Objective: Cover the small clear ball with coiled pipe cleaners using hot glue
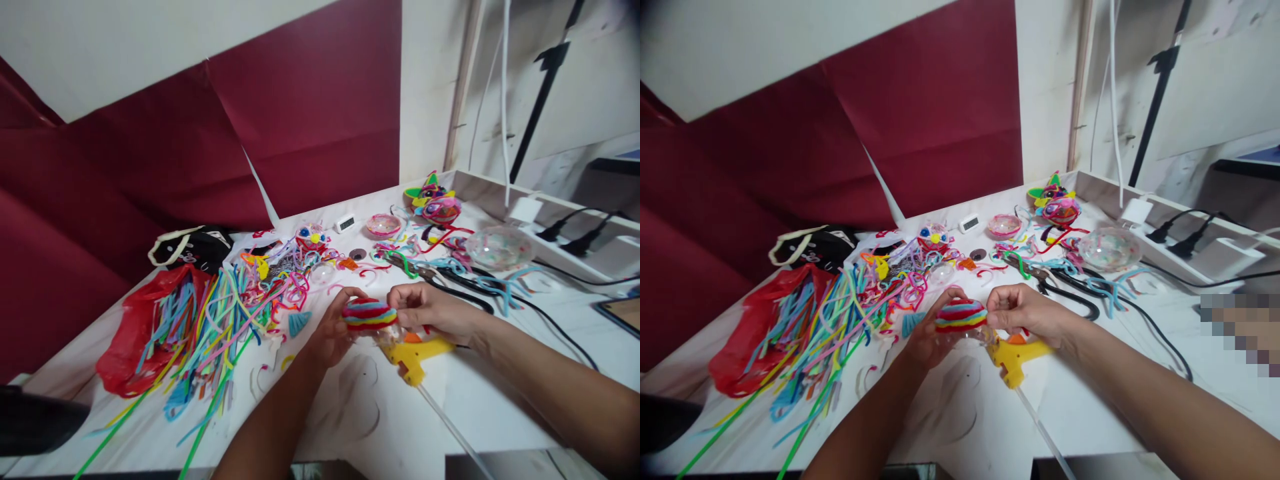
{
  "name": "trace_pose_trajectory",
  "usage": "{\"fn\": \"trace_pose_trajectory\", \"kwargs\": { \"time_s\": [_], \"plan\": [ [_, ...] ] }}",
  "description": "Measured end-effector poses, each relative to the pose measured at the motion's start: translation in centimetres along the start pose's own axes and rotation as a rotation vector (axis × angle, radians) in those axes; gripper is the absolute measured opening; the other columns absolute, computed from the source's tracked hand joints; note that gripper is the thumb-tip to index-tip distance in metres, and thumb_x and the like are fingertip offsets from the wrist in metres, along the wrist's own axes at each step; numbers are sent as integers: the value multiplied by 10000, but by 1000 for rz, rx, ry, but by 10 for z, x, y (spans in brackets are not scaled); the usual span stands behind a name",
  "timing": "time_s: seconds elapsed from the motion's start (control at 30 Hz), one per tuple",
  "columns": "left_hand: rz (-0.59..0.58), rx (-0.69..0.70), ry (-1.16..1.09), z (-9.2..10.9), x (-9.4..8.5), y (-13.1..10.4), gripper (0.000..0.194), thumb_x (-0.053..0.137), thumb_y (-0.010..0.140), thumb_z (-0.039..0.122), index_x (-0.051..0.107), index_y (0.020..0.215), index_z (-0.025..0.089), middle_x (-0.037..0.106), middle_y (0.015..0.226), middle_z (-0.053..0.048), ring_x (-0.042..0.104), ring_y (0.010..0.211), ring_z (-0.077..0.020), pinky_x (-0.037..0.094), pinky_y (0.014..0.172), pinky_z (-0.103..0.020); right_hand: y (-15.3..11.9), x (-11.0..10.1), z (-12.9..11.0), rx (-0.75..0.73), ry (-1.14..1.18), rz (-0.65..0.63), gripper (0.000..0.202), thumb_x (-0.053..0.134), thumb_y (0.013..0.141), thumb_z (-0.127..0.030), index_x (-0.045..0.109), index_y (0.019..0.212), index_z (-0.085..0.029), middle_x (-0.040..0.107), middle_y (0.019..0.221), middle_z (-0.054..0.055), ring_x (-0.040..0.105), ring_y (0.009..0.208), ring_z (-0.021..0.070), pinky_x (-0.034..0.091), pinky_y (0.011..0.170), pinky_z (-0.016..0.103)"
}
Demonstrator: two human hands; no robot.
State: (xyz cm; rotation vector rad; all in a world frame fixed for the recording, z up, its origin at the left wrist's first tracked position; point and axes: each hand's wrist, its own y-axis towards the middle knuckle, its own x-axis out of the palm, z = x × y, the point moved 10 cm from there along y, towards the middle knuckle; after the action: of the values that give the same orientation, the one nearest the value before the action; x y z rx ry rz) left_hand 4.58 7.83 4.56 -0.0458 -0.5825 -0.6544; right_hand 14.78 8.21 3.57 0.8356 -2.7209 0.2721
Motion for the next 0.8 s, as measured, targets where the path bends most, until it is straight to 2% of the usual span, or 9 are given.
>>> {"fn": "trace_pose_trajectory", "kwargs": {
  "time_s": [0.2,0.37,0.53,0.67,0.8],
  "plan": [
    [83,13,-39,3,-12,2,526,798,613,356,597,1052,145,716,972,-93,678,866,-217,505,793,-307,1,-1,4,3,-39,-1,421,863,650,-434,565,785,-168,655,611,-14,476,438,52,293,409,170],
    [95,34,0,5,-15,3,549,812,606,370,614,1054,121,719,946,-102,681,835,-187,506,774,-266,0,1,0,-10,-42,-11,409,849,683,-408,557,847,-173,706,668,15,575,509,87,364,444,178],
    [83,37,13,3,-16,5,561,797,651,409,613,1107,140,713,1059,-123,688,944,-237,518,842,-326,0,1,-3,-36,-38,4,440,856,661,-434,549,844,-176,736,699,40,621,533,109,435,483,201],
    [58,30,3,2,-14,6,529,771,702,399,607,1132,138,709,1094,-130,686,987,-266,517,884,-379,0,-1,-4,-40,-28,27,430,858,657,-426,548,818,-175,738,685,38,616,510,103,431,473,196],
    [83,25,-30,3,-16,7,465,740,757,374,591,1140,157,713,1091,-117,693,975,-255,534,867,-398,1,-4,-6,-50,-33,52,433,853,664,-440,547,798,-164,727,664,33,581,466,79,412,449,182]
  ]
}}
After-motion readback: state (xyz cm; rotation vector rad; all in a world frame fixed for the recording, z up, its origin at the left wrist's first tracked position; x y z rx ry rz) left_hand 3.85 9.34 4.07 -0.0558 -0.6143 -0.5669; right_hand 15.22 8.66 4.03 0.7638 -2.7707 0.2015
